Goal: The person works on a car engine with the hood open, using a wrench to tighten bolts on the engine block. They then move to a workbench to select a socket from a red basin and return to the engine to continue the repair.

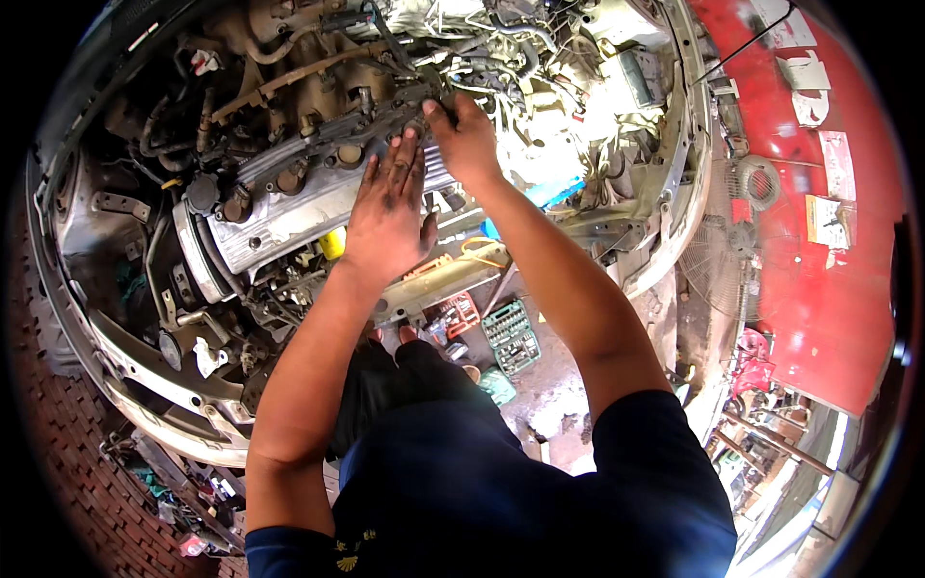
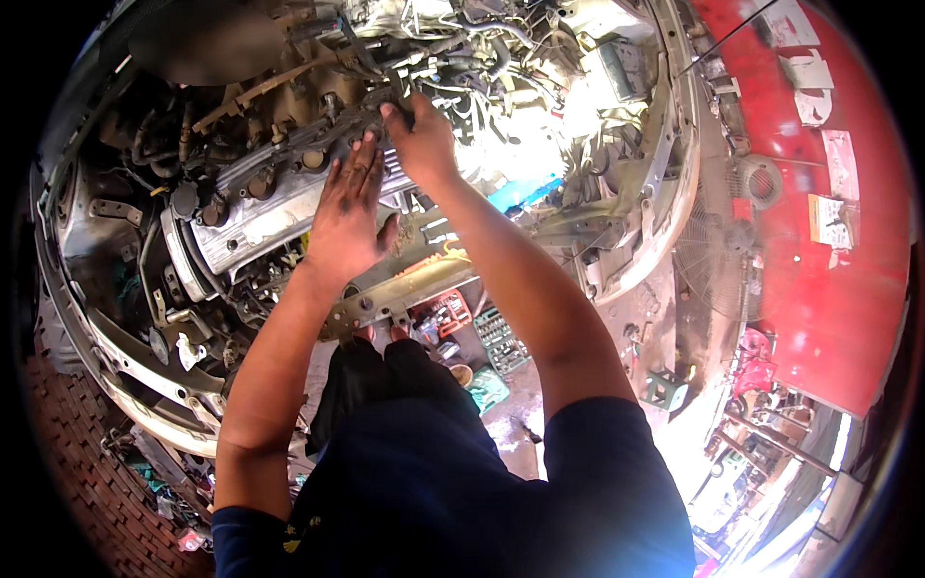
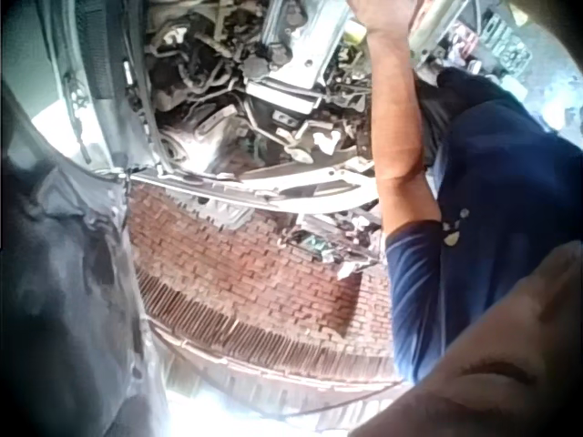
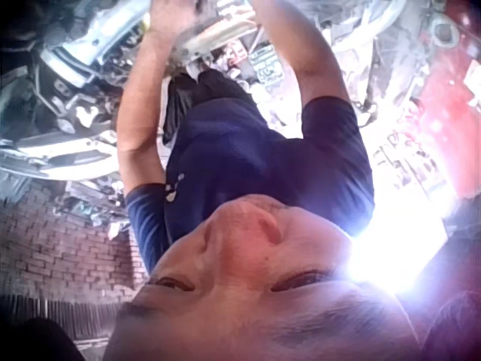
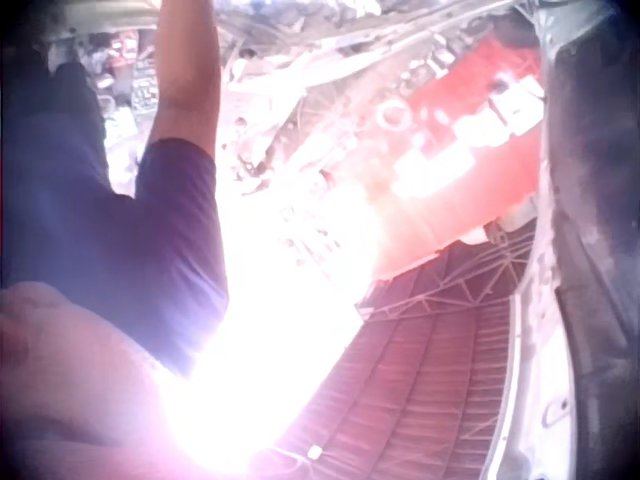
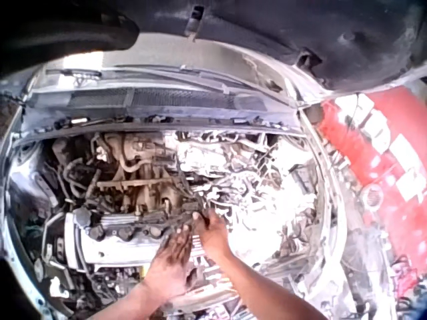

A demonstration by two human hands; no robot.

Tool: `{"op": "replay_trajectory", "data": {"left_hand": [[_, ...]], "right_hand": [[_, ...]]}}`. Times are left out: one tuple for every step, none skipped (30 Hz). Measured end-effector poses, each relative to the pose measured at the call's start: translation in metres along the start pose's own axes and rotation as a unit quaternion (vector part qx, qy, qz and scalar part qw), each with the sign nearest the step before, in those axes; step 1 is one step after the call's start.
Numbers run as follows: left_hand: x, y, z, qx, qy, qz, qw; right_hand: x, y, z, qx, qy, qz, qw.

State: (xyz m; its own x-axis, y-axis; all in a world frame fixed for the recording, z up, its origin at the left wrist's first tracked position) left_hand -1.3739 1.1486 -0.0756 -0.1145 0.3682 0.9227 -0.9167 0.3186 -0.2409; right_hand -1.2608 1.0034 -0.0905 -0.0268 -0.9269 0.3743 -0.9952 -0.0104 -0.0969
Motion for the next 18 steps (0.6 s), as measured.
{"op": "replay_trajectory", "data": {"left_hand": [[0.001,0.002,-0.001,-0.004,-0.007,0.001,1.000],[0.001,0.007,-0.001,0.004,0.001,0.002,1.000],[0.000,0.013,0.001,0.014,0.012,-0.001,1.000],[0.001,0.022,0.004,0.034,0.049,0.014,0.998],[0.001,0.032,0.009,0.031,0.050,0.011,0.998],[0.001,0.043,0.012,0.040,0.068,0.001,0.997],[0.001,0.055,0.014,0.050,0.086,-0.009,0.995],[0.001,0.069,0.018,0.053,0.093,-0.018,0.994],[0.004,0.082,0.021,0.052,0.094,-0.019,0.994],[0.007,0.096,0.025,0.060,0.120,-0.035,0.990],[0.012,0.110,0.028,0.071,0.144,-0.050,0.986],[0.015,0.125,0.031,0.072,0.142,-0.052,0.986],[0.016,0.139,0.034,0.090,0.152,-0.078,0.981],[0.018,0.153,0.035,0.110,0.159,-0.101,0.976],[0.020,0.167,0.037,0.109,0.157,-0.100,0.976],[0.020,0.180,0.038,0.133,0.196,-0.115,0.965],[0.024,0.190,0.038,0.159,0.230,-0.127,0.952],[0.034,0.196,0.039,0.158,0.210,-0.144,0.954]], "right_hand": [[0.006,-0.001,-0.002,-0.024,-0.042,-0.028,0.998],[0.011,-0.008,-0.001,-0.058,-0.043,-0.057,0.996],[0.015,-0.010,-0.006,-0.096,-0.042,-0.087,0.991],[0.021,-0.011,-0.011,-0.127,-0.074,-0.114,0.983],[0.027,-0.014,-0.013,-0.110,-0.045,-0.131,0.984],[0.033,-0.020,-0.016,-0.135,-0.021,-0.178,0.974],[0.037,-0.026,-0.019,-0.159,0.001,-0.226,0.961],[0.038,-0.029,-0.021,-0.160,0.001,-0.224,0.961],[0.038,-0.032,-0.021,-0.118,0.057,-0.231,0.964],[0.037,-0.033,-0.022,-0.075,0.112,-0.236,0.962],[0.035,-0.035,-0.022,-0.073,0.110,-0.237,0.962],[0.033,-0.035,-0.020,-0.050,0.166,-0.226,0.959],[0.032,-0.035,-0.017,-0.027,0.222,-0.213,0.951],[0.030,-0.030,-0.018,-0.026,0.208,-0.206,0.956],[0.031,-0.028,-0.018,-0.024,0.206,-0.205,0.957],[0.032,-0.026,-0.016,-0.054,0.165,-0.214,0.961],[0.029,-0.027,-0.020,-0.079,0.122,-0.225,0.963],[0.026,-0.020,-0.026,-0.113,0.115,-0.210,0.964]]}}
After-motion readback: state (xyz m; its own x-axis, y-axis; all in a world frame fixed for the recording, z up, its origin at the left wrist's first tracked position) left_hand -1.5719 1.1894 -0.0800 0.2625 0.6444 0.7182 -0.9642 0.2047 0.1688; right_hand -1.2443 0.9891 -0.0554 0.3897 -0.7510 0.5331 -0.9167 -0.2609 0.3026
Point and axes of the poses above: each hand's wrist, its own y-axis away from the middle knuckle, its own x-axis out of the back of the hand, z = x × y, the point moved 1 cm from there along -y, towards the middle knuckle, and after that the axes turned 8 degrees about -y, right-handed, at the moved point
